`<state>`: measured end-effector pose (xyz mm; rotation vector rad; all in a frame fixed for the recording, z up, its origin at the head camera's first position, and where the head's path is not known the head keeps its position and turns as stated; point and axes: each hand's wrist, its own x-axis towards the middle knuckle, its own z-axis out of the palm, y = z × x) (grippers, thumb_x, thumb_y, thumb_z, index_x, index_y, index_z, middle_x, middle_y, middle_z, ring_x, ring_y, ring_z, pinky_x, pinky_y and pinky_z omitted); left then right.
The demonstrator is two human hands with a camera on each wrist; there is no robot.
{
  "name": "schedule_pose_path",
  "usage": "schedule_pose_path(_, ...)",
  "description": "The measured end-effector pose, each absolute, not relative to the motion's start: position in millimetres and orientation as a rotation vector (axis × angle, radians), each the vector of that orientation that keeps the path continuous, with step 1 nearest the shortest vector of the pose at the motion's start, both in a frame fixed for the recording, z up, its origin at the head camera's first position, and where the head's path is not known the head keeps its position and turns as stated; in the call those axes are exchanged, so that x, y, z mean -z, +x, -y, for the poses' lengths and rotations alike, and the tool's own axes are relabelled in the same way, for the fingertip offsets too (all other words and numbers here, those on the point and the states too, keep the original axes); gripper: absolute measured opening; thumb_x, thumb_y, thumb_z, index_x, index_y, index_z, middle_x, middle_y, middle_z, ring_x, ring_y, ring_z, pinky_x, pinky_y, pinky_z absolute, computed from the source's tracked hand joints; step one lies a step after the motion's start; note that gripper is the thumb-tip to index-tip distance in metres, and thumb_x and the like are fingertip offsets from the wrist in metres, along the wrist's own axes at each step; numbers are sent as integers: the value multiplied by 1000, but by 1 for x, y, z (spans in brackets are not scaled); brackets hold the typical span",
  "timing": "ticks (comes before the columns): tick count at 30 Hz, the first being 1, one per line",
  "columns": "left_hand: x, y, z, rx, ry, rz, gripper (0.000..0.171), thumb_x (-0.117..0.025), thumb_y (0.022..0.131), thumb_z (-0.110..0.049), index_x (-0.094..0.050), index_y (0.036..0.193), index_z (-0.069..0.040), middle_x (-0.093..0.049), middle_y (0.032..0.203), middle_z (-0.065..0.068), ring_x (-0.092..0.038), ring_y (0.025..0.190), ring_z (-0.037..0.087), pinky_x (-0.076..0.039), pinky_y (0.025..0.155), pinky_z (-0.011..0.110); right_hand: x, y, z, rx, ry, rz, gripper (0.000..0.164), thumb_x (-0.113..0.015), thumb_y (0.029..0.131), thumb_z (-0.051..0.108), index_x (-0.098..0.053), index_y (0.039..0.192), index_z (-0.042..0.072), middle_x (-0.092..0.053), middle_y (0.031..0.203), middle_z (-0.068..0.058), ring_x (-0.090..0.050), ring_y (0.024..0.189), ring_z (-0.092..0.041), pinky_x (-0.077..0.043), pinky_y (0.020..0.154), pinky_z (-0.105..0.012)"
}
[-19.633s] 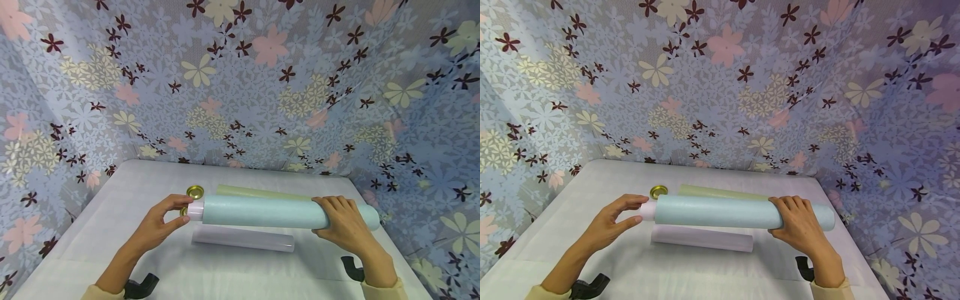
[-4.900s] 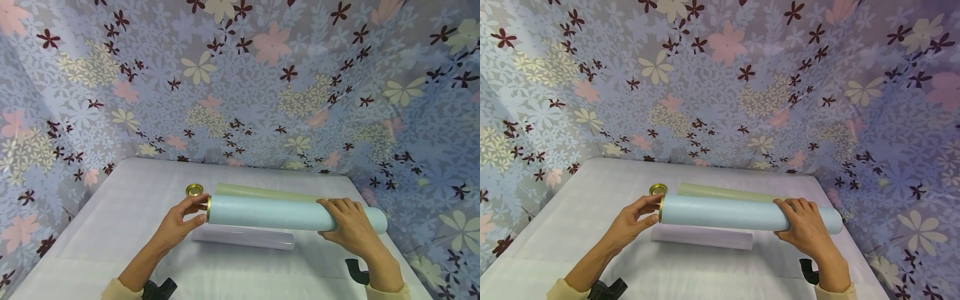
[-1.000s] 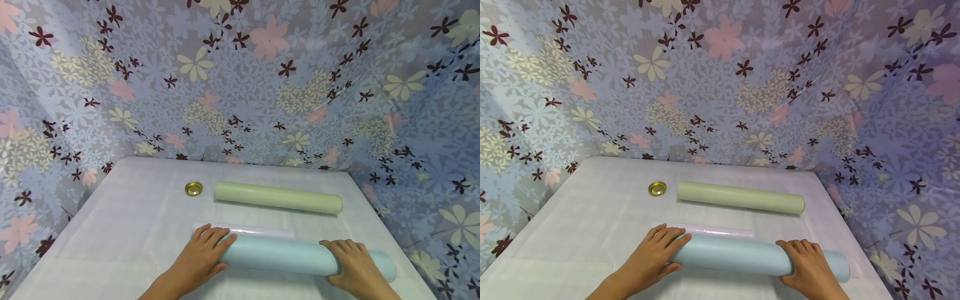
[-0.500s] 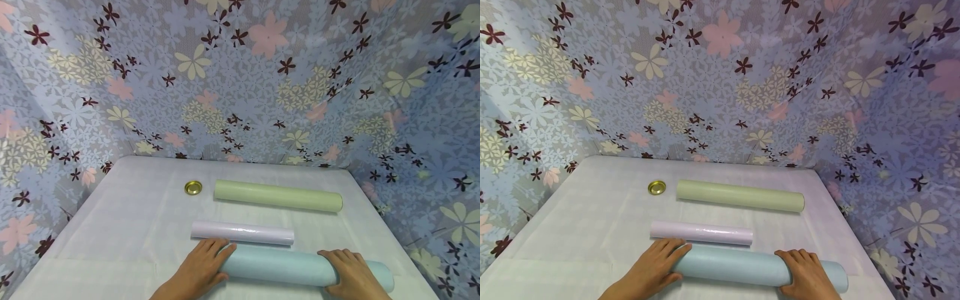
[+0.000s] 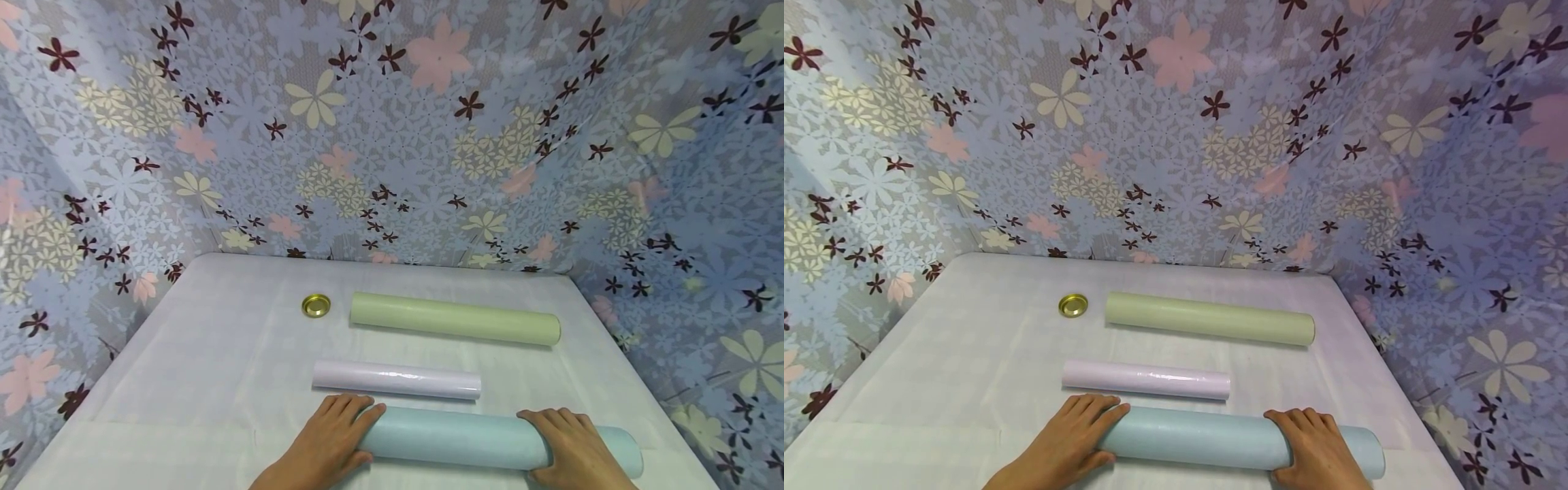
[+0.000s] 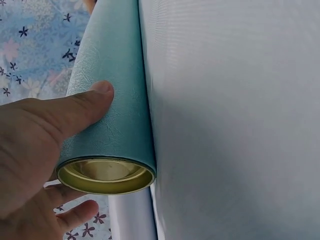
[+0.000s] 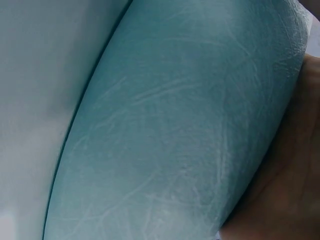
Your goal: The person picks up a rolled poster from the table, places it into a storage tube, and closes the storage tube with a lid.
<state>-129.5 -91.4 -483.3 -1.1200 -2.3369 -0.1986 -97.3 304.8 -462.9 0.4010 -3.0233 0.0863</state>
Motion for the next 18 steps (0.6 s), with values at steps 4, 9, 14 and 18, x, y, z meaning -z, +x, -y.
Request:
schedule_pose_path(4,483,-128,92,201,-1114,2362,74,-73,70,-52,-51,131,-18,-57,118,-1,-54,105,15,-44,87,33,463,-98,-304,-95,383,3041,77,-85,51,46,-59,121,25,-61,106,12,-56,97,-15,-42,82,-45)
schedule_pose_path(9,483,-127,93,199,-1106,2381,72,-72,72,-51,-50,132,-18,-57,120,-1,-54,106,15,-44,88,34,462,-99,-307,-166,376,3098,83,-84,51,54,-57,124,23,-61,110,9,-56,101,-20,-42,82,-50)
schedule_pose_path(14,483,-127,95,216,-1099,2385,71,-74,73,-50,-50,132,-18,-57,121,0,-54,106,16,-44,89,35,457,-100,-313,-267,369,3125,86,-79,55,62,-57,125,19,-62,114,1,-56,103,-27,-42,80,-54)
schedule_pose_path(18,481,-127,97,235,-1085,2378,71,-75,72,-49,-51,131,-18,-57,120,0,-54,106,16,-44,89,35,448,-99,-315,-318,328,3091,82,-75,58,65,-58,124,19,-62,115,-3,-56,103,-30,-41,77,-56)
